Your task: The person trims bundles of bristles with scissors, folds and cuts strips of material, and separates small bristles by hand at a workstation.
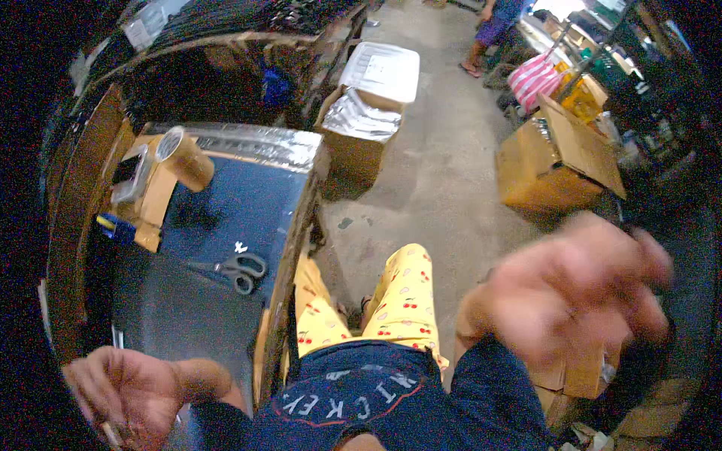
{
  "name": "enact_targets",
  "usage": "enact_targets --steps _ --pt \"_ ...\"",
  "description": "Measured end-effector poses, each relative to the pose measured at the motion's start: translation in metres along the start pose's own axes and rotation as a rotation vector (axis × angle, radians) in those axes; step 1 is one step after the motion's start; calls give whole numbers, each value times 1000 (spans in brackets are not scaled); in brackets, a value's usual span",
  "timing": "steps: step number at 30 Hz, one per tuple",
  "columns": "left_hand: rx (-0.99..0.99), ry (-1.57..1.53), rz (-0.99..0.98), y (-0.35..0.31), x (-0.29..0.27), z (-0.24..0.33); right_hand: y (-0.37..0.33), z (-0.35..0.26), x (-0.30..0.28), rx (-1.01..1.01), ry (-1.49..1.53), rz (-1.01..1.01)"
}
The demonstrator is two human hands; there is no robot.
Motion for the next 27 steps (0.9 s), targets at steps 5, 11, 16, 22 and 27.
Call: enact_targets --steps 5,11,16,22,27 --pt "-165 388 172 -49 -52 -46 -225 115 -48 910 -553 -784" --pt "-508 938 272 -116 -141 -61 -424 56 -173 1233 -756 -1163" --pt "-940 1179 515 -173 -248 -47 -428 43 -129 1418 -470 -888" --pt "-1000 1169 683 -223 -293 -12 -373 53 34 1132 -262 -990" --pt "-931 1122 791 -237 -309 -7 -359 37 194 695 9 -1068"
Point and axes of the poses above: each hand's wrist, its own y-axis towards the middle knuckle, its own x-axis out of the palm, z = x × y, the point moved 9 cm from there along y, towards the middle knuckle, and after that the axes turned 9 degrees about z, right-handed, at the moved point
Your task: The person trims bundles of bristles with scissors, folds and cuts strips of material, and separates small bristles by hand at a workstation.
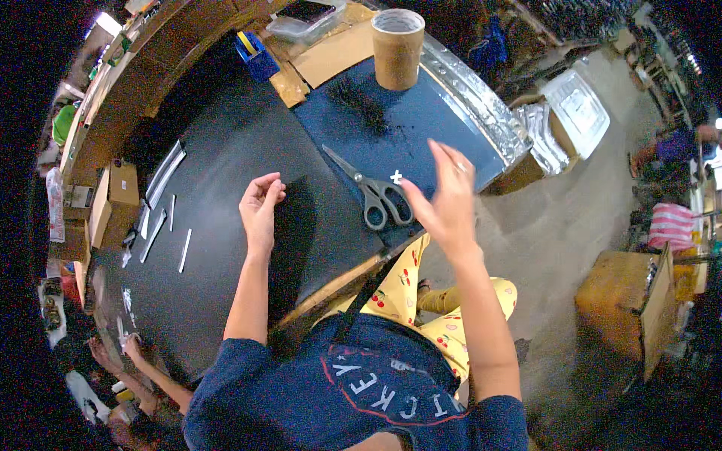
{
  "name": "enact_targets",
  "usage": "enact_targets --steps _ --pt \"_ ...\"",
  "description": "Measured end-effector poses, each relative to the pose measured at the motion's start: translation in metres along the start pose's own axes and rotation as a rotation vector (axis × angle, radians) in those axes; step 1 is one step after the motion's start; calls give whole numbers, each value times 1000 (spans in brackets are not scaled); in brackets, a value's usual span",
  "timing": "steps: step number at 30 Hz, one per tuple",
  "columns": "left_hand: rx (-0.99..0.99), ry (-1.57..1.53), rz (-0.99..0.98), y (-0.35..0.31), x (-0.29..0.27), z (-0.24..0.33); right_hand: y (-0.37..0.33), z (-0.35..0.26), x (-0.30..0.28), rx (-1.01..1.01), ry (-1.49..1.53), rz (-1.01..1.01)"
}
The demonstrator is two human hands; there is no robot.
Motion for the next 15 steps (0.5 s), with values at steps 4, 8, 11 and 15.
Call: enact_targets --steps 4,8,11,15 --pt "-3 0 -31 -1 -3 -1 76 -21 99 -135 -159 -98" --pt "-114 -119 -34 0 -33 -5 102 -3 165 13 -334 -293" --pt "-176 -203 -1 5 -57 -10 107 -9 157 19 -181 -198" --pt "-104 -285 -98 8 -54 -9 66 -15 109 65 -15 -479"
Point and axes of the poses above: each hand's wrist, its own y-axis towards the middle knuckle, its own x-axis out of the palm, z = x × y, the point moved 9 cm from there along y, towards the middle knuckle, and after that the axes turned 9 degrees about z, right-handed, at the moved point
